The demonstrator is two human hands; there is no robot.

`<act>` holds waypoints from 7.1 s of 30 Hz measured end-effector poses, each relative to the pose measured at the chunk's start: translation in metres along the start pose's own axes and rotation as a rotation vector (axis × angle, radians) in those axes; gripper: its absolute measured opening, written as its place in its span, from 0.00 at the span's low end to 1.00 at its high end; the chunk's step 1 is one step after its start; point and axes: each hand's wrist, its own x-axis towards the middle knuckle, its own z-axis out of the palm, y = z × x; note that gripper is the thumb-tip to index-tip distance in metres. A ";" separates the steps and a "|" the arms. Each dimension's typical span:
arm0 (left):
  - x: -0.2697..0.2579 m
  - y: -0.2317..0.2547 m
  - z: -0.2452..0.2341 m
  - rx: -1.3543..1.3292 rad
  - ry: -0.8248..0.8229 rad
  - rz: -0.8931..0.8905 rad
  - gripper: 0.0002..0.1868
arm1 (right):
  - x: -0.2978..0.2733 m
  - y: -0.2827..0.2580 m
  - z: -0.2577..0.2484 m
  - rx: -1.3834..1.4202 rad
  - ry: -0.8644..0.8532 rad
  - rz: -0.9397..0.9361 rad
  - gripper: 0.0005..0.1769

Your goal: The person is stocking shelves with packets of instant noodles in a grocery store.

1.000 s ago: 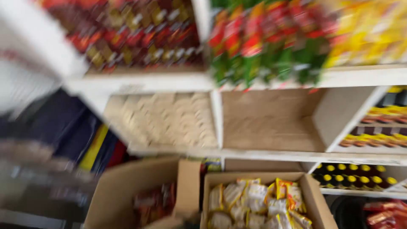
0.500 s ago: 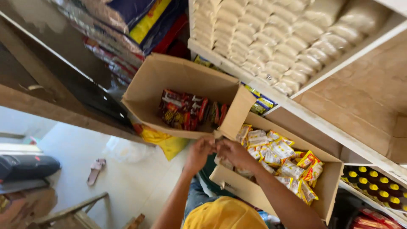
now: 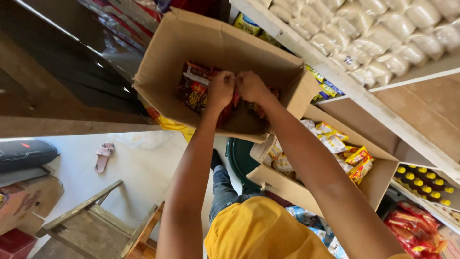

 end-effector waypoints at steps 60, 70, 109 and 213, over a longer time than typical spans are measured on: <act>0.012 -0.167 0.091 -0.610 -0.082 -0.984 0.32 | 0.022 0.086 0.087 0.141 0.409 0.468 0.20; 0.030 -0.050 0.046 -0.824 0.103 -0.606 0.31 | -0.097 -0.087 -0.039 1.145 0.309 0.482 0.21; -0.218 0.208 0.155 -0.380 -0.300 0.195 0.15 | -0.412 0.029 -0.134 0.444 1.228 0.160 0.14; -0.288 0.144 0.215 -0.291 -0.209 0.146 0.26 | -0.477 0.067 -0.123 0.673 1.246 0.161 0.21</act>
